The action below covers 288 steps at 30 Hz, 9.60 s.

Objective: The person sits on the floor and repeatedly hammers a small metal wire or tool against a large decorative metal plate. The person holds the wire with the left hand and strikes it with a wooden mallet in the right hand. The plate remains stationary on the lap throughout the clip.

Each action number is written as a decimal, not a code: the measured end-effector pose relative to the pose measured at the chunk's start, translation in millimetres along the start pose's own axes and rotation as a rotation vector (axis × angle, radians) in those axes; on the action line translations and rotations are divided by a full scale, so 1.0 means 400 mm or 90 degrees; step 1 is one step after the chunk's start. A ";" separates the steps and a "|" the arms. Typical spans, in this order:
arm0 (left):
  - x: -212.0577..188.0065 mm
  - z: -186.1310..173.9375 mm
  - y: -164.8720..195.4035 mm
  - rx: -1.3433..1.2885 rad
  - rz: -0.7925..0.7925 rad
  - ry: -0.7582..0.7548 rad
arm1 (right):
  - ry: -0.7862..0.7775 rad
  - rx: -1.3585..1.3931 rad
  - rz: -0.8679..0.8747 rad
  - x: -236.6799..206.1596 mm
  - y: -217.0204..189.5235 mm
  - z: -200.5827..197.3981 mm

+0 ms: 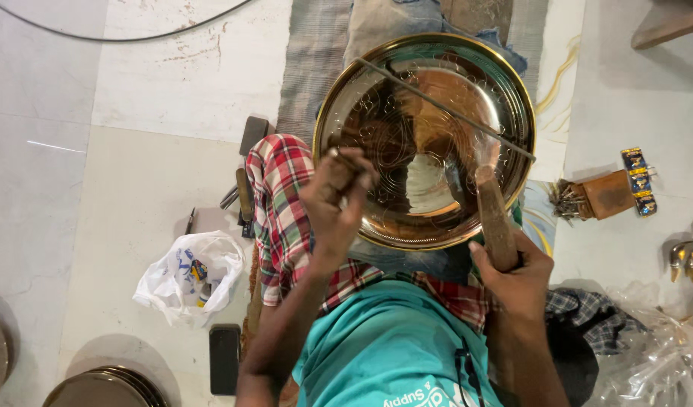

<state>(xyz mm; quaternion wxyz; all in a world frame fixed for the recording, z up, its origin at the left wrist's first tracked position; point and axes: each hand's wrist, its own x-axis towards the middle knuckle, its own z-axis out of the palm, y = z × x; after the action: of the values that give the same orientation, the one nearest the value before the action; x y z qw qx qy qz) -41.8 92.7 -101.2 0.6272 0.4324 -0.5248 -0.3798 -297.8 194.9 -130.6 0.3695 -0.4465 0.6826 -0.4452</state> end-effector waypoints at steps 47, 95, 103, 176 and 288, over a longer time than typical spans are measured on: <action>0.040 0.026 -0.083 0.333 0.053 -0.583 | -0.169 -0.134 -0.227 0.056 -0.143 -0.083; -0.093 0.100 -0.012 0.067 -0.182 0.098 | -0.388 -0.553 -0.194 0.215 -0.282 -0.022; 0.059 0.089 -0.056 0.252 0.025 -0.467 | -0.061 -0.053 -0.050 -0.045 0.006 0.010; -0.047 0.059 -0.048 0.407 0.027 -0.304 | -0.299 -0.421 -0.298 0.237 -0.244 -0.036; 0.092 0.046 -0.043 0.336 0.032 -0.705 | 0.064 -0.123 -0.170 -0.052 -0.018 -0.024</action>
<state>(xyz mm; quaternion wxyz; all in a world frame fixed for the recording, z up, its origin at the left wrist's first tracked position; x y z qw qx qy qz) -54.5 50.1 -104.0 0.1418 0.2994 -0.8591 -0.3901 -297.6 215.7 -118.3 0.2276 -0.5439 0.6743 -0.4446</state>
